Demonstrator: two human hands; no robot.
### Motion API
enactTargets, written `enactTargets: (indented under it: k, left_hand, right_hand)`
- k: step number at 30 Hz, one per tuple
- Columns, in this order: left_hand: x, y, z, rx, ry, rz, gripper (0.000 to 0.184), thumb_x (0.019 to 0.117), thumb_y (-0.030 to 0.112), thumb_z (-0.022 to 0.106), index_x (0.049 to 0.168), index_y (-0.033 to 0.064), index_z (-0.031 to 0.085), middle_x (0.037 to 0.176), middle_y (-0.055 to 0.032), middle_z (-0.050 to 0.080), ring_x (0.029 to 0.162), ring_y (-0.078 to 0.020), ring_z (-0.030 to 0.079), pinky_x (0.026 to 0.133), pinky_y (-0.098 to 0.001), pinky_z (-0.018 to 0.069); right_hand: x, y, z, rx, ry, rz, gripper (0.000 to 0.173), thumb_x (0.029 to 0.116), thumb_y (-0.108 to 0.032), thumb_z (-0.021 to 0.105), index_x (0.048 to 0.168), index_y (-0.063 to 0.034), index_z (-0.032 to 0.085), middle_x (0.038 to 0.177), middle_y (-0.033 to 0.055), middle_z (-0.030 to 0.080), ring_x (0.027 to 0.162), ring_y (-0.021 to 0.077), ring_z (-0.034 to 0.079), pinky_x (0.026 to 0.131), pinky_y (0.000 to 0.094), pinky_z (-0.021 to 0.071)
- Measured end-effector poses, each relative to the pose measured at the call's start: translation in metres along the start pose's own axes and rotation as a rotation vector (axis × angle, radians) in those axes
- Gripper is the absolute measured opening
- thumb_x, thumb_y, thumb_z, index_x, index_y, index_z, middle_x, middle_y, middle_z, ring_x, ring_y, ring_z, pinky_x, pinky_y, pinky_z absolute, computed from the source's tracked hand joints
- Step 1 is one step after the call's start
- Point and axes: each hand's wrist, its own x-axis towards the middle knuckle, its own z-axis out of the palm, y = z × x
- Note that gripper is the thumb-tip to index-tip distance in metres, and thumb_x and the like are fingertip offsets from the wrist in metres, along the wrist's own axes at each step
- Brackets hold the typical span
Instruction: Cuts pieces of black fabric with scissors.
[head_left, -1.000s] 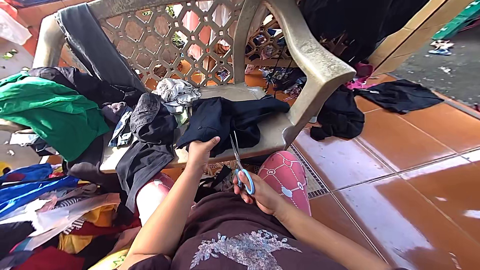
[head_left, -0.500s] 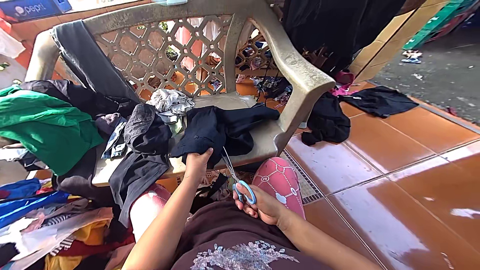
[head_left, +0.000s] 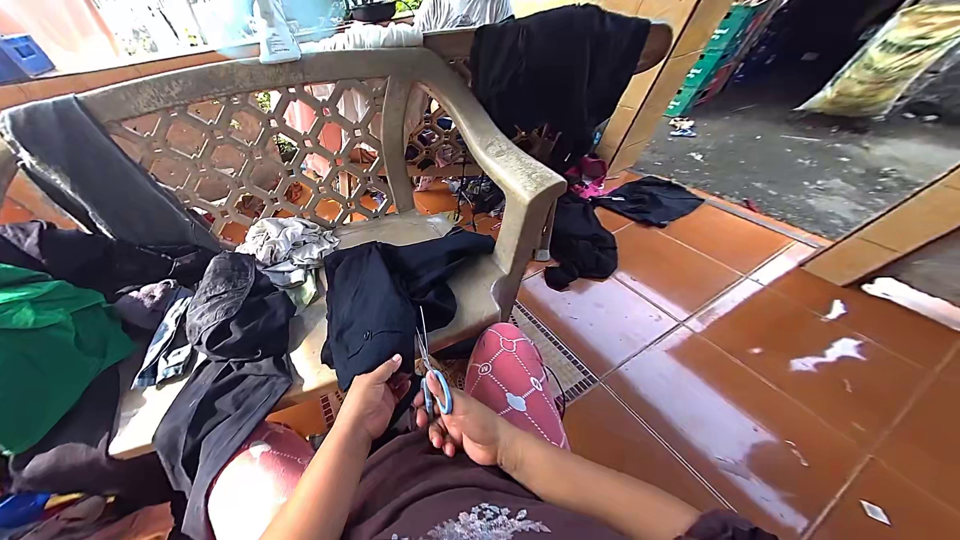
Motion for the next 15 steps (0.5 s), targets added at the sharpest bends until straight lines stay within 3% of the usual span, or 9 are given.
enactTargets:
  k: [3, 5, 9, 13, 15]
  left_hand:
    - [0.0, -0.003, -0.024, 0.058, -0.06, -0.068, 0.021, 0.1063, 0.012, 0.052, 0.121, -0.0025, 0.054, 0.098, -0.0143, 0.071, 0.085, -0.0219, 0.072, 0.081, -0.0365, 0.0605]
    - [0.0, -0.007, -0.034, 0.045, -0.012, -0.047, 0.023, 0.1076, 0.017, 0.051, 0.122, -0.0008, 0.054, 0.101, -0.012, 0.07, 0.088, -0.0192, 0.07, 0.083, -0.0346, 0.0586]
    - [0.004, -0.004, -0.03, -0.214, 0.117, 0.01, 0.032, 0.1093, 0.032, 0.045, 0.128, 0.0059, 0.052, 0.104, -0.0095, 0.066, 0.087, -0.0166, 0.067, 0.078, -0.0305, 0.0569]
    - [0.01, 0.004, -0.015, -0.339, 0.0, -0.059, 0.035, 0.1096, 0.037, 0.041, 0.126, 0.0084, 0.052, 0.105, -0.0128, 0.068, 0.088, -0.0226, 0.07, 0.076, -0.0372, 0.0602]
    - [0.015, 0.003, -0.009, -0.285, -0.043, -0.082, 0.027, 0.1094, 0.03, 0.044, 0.119, 0.0074, 0.055, 0.096, -0.0119, 0.069, 0.078, -0.02, 0.07, 0.069, -0.0337, 0.0602]
  right_hand:
    - [0.005, 0.001, -0.004, 0.01, 0.043, -0.019, 0.039, 0.1123, -0.044, 0.027, 0.116, -0.0123, 0.049, 0.085, 0.0002, 0.061, 0.054, 0.0062, 0.054, 0.045, 0.018, 0.0424]
    - [0.008, 0.001, -0.006, 0.02, 0.053, -0.022, 0.038, 0.1123, -0.044, 0.028, 0.115, -0.0122, 0.05, 0.085, 0.0003, 0.061, 0.055, 0.0065, 0.054, 0.045, 0.0182, 0.0423]
    - [0.011, 0.007, -0.004, -0.03, 0.015, -0.012, 0.037, 0.1123, -0.043, 0.03, 0.115, -0.0121, 0.05, 0.086, 0.0001, 0.062, 0.055, 0.0058, 0.054, 0.047, 0.0182, 0.0432]
    - [0.009, 0.013, -0.001, -0.14, -0.019, -0.021, 0.034, 0.1123, -0.04, 0.032, 0.116, -0.0111, 0.05, 0.087, -0.0008, 0.061, 0.056, 0.0048, 0.053, 0.049, 0.0185, 0.0433]
    - [0.008, 0.013, -0.002, -0.166, -0.028, -0.032, 0.033, 0.1124, -0.039, 0.033, 0.115, -0.011, 0.05, 0.086, -0.001, 0.061, 0.057, 0.0044, 0.053, 0.05, 0.0182, 0.0428]
